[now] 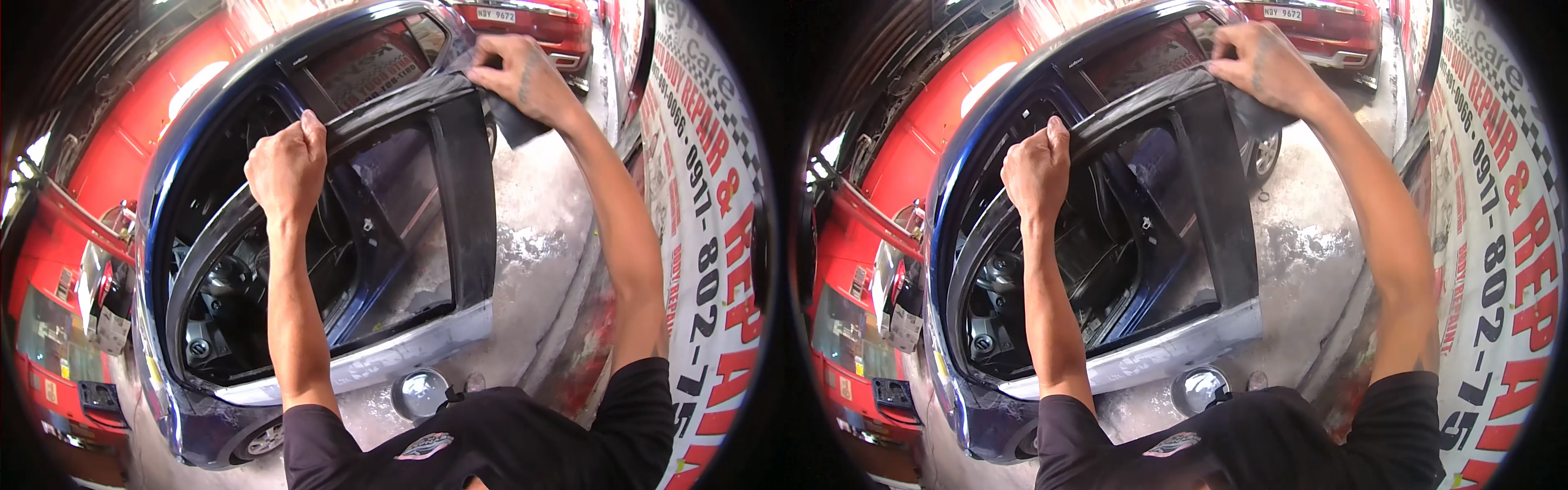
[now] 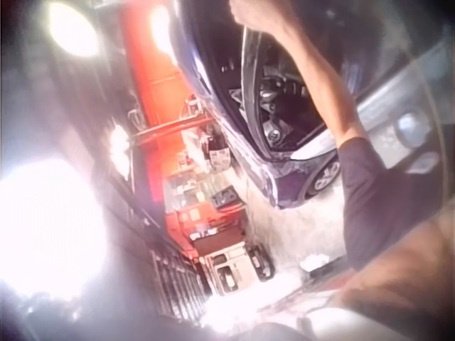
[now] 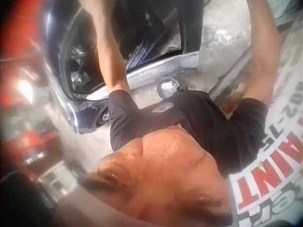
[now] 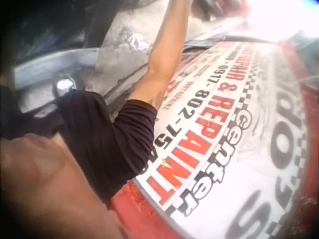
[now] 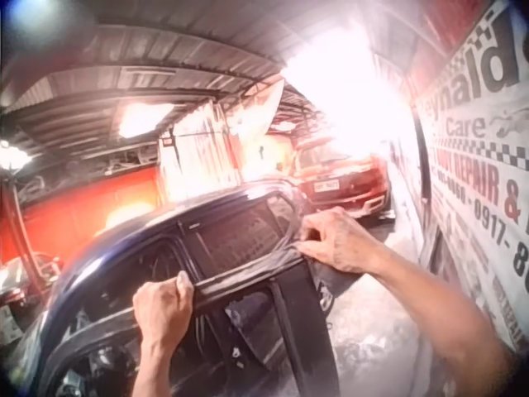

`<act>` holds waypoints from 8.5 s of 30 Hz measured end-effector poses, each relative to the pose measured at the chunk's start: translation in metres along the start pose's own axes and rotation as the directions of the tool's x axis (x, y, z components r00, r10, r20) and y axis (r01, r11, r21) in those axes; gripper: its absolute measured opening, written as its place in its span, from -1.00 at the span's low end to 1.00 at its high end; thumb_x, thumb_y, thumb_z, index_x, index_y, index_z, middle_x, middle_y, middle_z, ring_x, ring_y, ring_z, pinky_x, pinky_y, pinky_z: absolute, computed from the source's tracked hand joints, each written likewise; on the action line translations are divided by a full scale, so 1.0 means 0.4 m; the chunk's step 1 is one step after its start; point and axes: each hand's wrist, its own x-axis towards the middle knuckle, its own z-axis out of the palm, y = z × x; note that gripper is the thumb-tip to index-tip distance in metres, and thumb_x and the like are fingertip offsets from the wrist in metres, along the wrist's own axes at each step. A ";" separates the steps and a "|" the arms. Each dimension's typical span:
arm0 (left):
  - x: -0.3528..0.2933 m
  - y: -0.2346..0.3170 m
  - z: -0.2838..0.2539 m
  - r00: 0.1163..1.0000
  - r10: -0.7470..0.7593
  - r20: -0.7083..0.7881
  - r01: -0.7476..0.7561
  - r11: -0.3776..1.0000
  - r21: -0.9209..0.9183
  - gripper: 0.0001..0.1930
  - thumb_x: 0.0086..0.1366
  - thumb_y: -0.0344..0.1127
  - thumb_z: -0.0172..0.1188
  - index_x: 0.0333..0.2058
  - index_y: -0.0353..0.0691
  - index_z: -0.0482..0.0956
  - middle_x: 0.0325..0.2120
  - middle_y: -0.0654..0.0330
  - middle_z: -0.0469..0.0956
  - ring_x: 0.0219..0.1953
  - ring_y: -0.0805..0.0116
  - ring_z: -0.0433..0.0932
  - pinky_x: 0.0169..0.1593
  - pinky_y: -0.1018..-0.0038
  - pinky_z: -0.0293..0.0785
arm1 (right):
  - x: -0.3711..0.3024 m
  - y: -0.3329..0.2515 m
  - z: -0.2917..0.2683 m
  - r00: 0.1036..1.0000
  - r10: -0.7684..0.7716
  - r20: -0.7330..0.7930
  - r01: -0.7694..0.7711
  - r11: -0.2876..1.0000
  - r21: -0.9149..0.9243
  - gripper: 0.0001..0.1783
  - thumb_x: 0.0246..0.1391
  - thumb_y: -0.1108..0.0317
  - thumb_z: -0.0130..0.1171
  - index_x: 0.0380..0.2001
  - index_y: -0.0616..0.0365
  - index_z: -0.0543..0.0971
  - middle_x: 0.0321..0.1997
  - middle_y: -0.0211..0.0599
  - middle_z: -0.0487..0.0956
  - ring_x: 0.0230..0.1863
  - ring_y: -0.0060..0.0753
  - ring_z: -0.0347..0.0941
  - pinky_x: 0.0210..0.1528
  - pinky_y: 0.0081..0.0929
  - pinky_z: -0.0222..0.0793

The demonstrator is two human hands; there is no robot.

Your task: Sand and prepare a car door frame for painting using sandpaper, water, and a hammer.

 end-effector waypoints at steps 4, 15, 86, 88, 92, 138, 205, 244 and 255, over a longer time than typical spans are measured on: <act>0.005 0.027 -0.008 1.000 0.016 -0.004 -0.016 0.999 0.030 -0.45 0.51 0.05 0.05 -0.54 -0.22 0.71 -0.62 -0.12 0.60 -0.47 -0.17 0.66 -0.25 0.00 0.58 | 0.004 0.015 -0.009 0.997 -0.041 -0.064 0.040 0.999 -0.021 -0.67 0.10 0.22 0.37 -0.34 0.34 0.60 -0.42 -0.05 0.62 -0.34 -0.16 0.57 -0.16 -0.22 0.46; 0.008 -0.013 0.004 0.999 0.029 -0.018 -0.028 0.999 0.025 -0.46 0.52 0.04 0.05 -0.50 -0.22 0.73 -0.60 -0.13 0.61 -0.46 -0.17 0.67 -0.28 -0.01 0.57 | 0.021 0.010 0.003 0.998 -0.067 -0.009 0.066 0.996 -0.060 -0.71 0.06 0.22 0.36 -0.38 0.28 0.65 -0.49 -0.02 0.62 -0.34 -0.09 0.63 -0.16 -0.16 0.47; 0.014 -0.002 0.019 0.999 0.035 -0.024 -0.035 0.999 0.023 -0.39 0.55 0.07 -0.02 -0.51 -0.33 0.66 -0.61 -0.19 0.57 -0.45 -0.23 0.63 -0.22 -0.03 0.52 | -0.055 0.032 0.085 0.971 0.202 -0.130 -0.168 0.957 0.238 -0.66 0.13 0.20 0.45 -0.35 0.30 0.61 -0.47 -0.34 0.53 -0.36 -0.58 0.41 -0.22 -0.44 0.34; 0.014 0.002 0.017 0.999 0.040 -0.032 -0.039 0.999 0.025 -0.42 0.53 0.04 0.00 -0.51 -0.30 0.69 -0.61 -0.16 0.59 -0.45 -0.20 0.65 -0.22 -0.01 0.55 | -0.060 0.020 0.094 0.947 0.212 -0.242 -0.171 0.968 0.181 -0.66 0.07 0.12 0.46 -0.39 0.22 0.70 -0.65 -0.28 0.52 -0.56 -0.42 0.44 -0.38 -0.34 0.36; 0.014 0.020 -0.002 0.999 0.041 -0.016 -0.040 0.997 0.067 -0.45 0.52 0.01 0.02 -0.52 -0.26 0.72 -0.60 -0.14 0.61 -0.45 -0.17 0.68 -0.22 0.00 0.59 | -0.056 -0.036 0.082 0.947 0.163 -0.276 -0.146 0.986 0.079 -0.67 0.09 0.12 0.39 -0.40 0.23 0.68 -0.56 -0.10 0.66 -0.46 -0.18 0.67 -0.26 -0.25 0.54; 0.024 -0.007 0.024 1.000 0.028 0.006 -0.028 1.000 0.013 -0.39 0.54 0.08 -0.03 -0.46 -0.32 0.73 -0.54 -0.20 0.63 -0.38 -0.25 0.68 -0.15 -0.06 0.57 | -0.022 0.000 0.093 0.957 0.189 -0.221 -0.197 0.980 -0.014 -0.65 0.05 0.14 0.39 -0.35 0.27 0.65 -0.41 0.03 0.64 -0.28 0.06 0.64 -0.10 -0.15 0.51; 0.002 -0.024 0.007 0.991 0.126 -0.042 -0.124 0.991 0.051 -0.49 0.55 -0.02 0.06 -0.51 -0.22 0.67 -0.55 -0.05 0.65 -0.44 -0.11 0.67 -0.29 0.05 0.56 | -0.003 0.037 -0.017 0.994 0.103 -0.027 -0.098 0.986 0.132 -0.74 0.13 0.26 0.37 -0.33 0.29 0.67 -0.39 -0.18 0.67 -0.30 -0.36 0.61 -0.11 -0.30 0.50; -0.088 -0.003 0.006 0.874 0.485 -0.025 -0.484 0.874 0.033 -0.08 0.29 0.16 0.36 0.46 -0.27 0.30 0.51 -0.02 0.25 0.59 0.01 0.13 0.59 -0.12 -0.10 | -0.583 -0.192 0.319 0.649 0.758 0.061 -0.416 0.287 0.863 -0.87 0.20 0.36 0.40 -0.31 0.12 0.62 -0.35 -0.60 0.56 -0.30 -0.75 0.41 -0.14 -0.68 0.32; -0.753 -0.395 0.003 0.828 0.360 0.430 0.009 0.758 -0.652 -0.35 0.37 -0.21 0.36 0.38 -0.22 0.40 0.46 -0.24 0.19 0.54 -0.38 0.07 0.50 -0.31 0.04 | -0.594 -0.227 0.401 0.518 0.854 -0.048 -0.285 0.225 0.932 -0.89 0.28 0.37 0.28 -0.19 0.13 0.58 -0.28 -0.33 0.67 -0.28 -0.44 0.64 -0.13 -0.45 0.62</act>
